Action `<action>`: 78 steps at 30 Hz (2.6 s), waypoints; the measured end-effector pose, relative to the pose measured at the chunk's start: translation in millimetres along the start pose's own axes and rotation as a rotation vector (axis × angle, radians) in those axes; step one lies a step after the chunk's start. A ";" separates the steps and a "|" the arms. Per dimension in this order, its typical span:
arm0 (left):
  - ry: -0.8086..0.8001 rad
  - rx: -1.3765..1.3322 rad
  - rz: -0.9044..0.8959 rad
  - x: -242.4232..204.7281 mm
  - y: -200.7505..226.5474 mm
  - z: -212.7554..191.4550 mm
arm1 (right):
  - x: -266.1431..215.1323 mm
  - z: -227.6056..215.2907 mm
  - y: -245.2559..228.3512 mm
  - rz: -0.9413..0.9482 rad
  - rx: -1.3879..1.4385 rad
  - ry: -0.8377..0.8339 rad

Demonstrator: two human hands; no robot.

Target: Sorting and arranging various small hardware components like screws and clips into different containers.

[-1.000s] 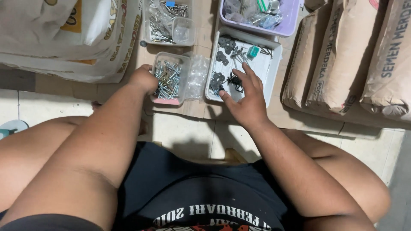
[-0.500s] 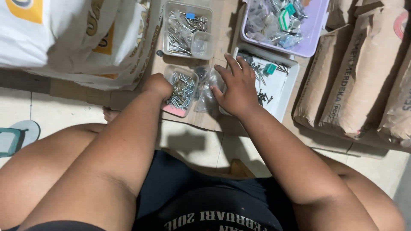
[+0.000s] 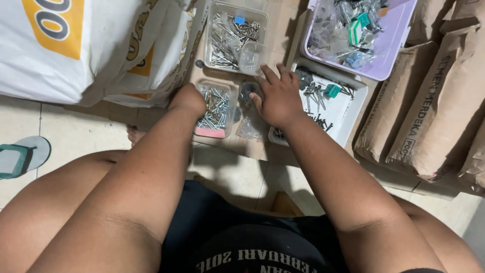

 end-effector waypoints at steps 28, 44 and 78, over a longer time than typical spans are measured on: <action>0.279 0.453 0.462 -25.7 75.3 -11.2 | 15.2 5.1 -4.1 -0.065 -0.005 0.024; 0.315 0.730 0.453 11.4 90.1 5.7 | 27.7 -12.9 13.3 -0.033 -0.067 -0.086; 0.368 0.465 0.437 57.9 80.9 5.0 | -72.2 11.3 35.9 -0.061 0.005 0.214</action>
Point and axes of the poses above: each hand's wrist, its own x-axis towards the middle knuckle, its own z-axis out of the palm, y = z × x, the point moved 1 cm from there along x, towards the middle knuckle, and after that the axes turned 13 degrees about -z, right-handed, at the moved point
